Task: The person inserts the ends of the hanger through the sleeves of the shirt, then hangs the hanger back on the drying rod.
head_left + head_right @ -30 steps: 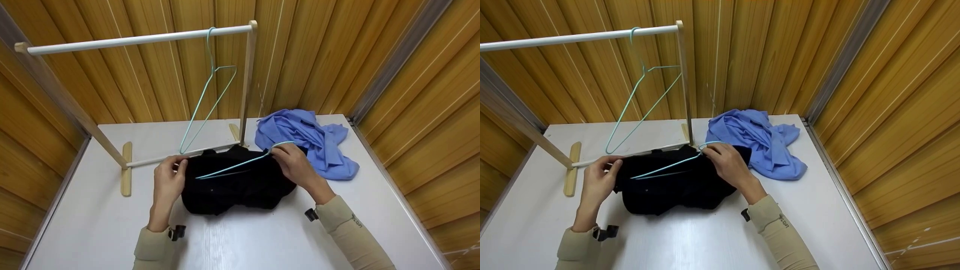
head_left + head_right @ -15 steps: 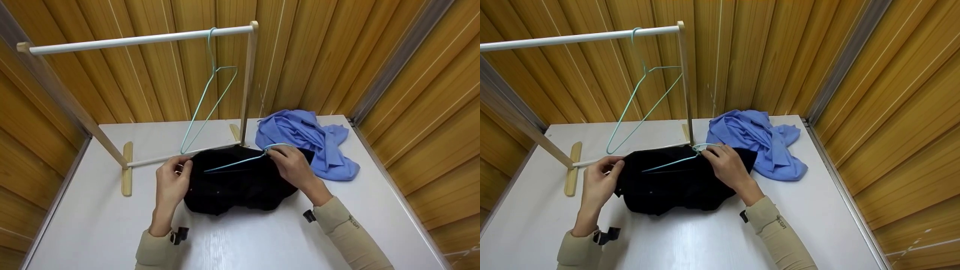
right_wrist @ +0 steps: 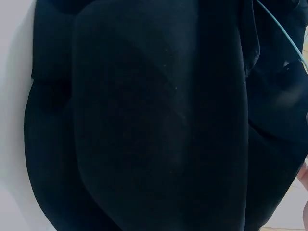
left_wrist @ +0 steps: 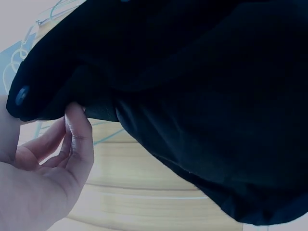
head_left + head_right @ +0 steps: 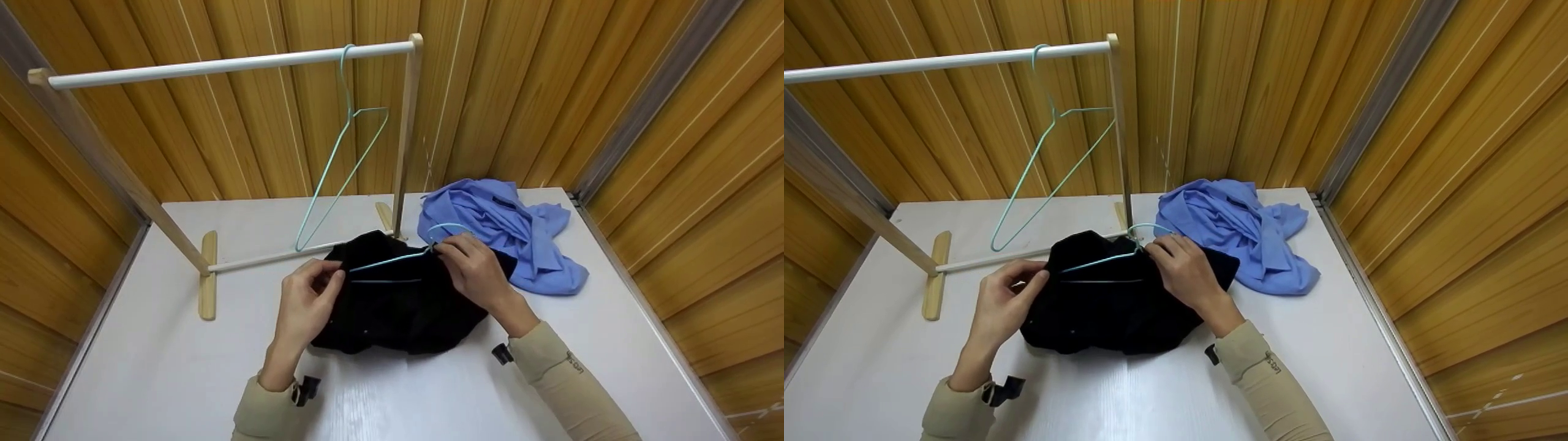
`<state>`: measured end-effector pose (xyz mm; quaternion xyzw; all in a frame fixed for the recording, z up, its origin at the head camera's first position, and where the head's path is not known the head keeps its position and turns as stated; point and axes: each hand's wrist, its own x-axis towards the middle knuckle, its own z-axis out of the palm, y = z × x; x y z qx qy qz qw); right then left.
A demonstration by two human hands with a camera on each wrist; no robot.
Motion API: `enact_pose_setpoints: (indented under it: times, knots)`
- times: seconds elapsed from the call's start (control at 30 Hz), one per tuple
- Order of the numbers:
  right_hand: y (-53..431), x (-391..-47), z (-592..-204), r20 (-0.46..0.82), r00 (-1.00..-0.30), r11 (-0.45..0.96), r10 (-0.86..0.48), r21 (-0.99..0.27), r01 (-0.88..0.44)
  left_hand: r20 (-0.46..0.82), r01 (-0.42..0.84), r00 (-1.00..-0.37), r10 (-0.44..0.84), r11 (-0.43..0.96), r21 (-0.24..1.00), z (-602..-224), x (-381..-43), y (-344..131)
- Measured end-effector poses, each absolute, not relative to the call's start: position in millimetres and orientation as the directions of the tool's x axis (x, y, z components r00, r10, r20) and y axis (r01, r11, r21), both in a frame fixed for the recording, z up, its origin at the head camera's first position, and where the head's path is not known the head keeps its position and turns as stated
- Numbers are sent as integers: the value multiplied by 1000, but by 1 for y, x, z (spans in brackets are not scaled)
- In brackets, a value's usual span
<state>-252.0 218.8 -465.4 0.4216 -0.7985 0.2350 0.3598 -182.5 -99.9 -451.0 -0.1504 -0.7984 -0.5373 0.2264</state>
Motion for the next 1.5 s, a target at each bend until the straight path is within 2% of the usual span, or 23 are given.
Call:
enact_pose_setpoints:
  times: [0.27,0.6,0.93,1.5]
  knots:
    - [213,-254,-465,795,-342,517,-501,-42,-855,531,521,-844,73,344,781,-455,-184,-88]
    - [204,-252,-466,804,-358,494,-475,-93,-865,562,557,-821,104,362,747,-459,-186,-74]
    - [198,-253,-468,814,-366,476,-452,-127,-870,552,559,-824,131,352,751,-459,-186,-63]
    - [189,-250,-472,805,-381,468,-455,-149,-871,571,590,-805,163,329,737,-460,-184,-47]
